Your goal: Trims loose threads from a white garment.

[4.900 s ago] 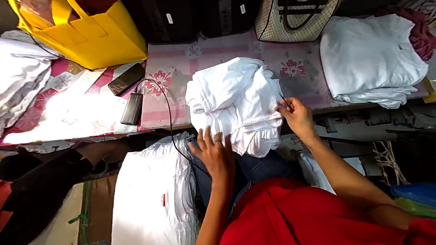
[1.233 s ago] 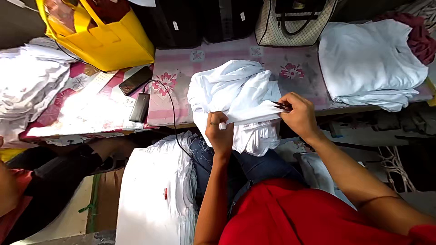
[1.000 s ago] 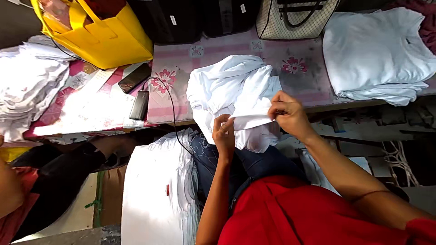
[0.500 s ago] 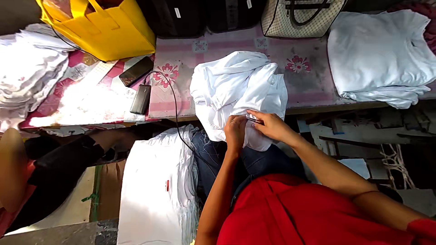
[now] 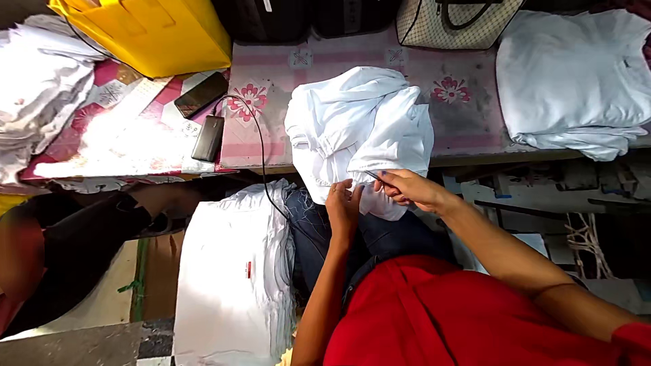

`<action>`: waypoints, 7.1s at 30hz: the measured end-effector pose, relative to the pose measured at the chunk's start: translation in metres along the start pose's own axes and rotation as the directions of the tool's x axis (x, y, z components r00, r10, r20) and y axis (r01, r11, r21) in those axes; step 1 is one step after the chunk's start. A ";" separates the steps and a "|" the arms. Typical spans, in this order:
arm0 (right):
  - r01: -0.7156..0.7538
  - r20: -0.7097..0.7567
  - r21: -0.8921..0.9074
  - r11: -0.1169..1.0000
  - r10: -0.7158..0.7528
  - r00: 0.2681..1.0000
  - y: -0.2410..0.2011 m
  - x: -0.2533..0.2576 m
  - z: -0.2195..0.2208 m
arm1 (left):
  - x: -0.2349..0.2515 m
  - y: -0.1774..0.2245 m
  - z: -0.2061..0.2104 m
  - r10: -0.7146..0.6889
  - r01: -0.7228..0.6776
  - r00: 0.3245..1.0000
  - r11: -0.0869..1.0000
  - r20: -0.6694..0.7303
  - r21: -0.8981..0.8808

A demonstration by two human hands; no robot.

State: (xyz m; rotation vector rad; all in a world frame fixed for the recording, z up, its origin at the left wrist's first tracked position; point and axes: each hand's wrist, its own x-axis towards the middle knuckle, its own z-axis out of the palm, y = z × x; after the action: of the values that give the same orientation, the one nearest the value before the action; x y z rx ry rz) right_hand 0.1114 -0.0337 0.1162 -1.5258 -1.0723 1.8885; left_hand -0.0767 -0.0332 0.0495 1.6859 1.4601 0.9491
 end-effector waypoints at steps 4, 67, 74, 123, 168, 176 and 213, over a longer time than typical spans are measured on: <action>-0.047 -0.001 -0.084 0.995 0.047 0.999 -0.001 0.001 0.001 | 0.003 -0.012 0.005 -0.087 0.087 0.996 0.994 0.013 -0.070; -0.088 0.152 0.058 0.994 0.079 0.985 0.012 0.012 -0.003 | -0.009 0.004 0.005 -0.210 0.265 0.963 0.628 0.168 -0.732; -0.058 0.085 0.094 0.994 0.050 0.995 0.019 0.012 -0.002 | -0.011 0.000 -0.001 -0.204 0.292 0.956 0.712 0.209 -0.638; 0.220 0.016 0.088 0.972 -0.222 0.975 0.000 -0.014 -0.001 | 0.023 0.016 0.001 -0.463 0.491 0.843 0.456 0.273 -0.742; 0.081 0.158 0.350 0.933 -0.144 0.977 0.009 -0.008 0.008 | 0.015 0.051 -0.008 -0.488 0.395 0.823 0.121 0.291 -0.911; 0.078 0.185 0.389 0.918 -0.161 0.969 0.013 -0.006 0.004 | 0.013 0.049 -0.007 -0.475 0.402 0.827 0.130 0.299 -0.906; 0.025 0.201 0.443 0.896 -0.127 0.971 0.014 0.005 0.008 | 0.009 0.044 -0.004 -0.427 0.364 0.860 0.128 0.280 -0.922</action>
State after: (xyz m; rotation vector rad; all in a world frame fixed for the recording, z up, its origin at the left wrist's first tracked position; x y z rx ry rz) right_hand 0.1034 -0.0400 0.1030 -1.0190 -0.7111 2.1052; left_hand -0.0580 -0.0288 0.0903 0.2589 0.8381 1.1865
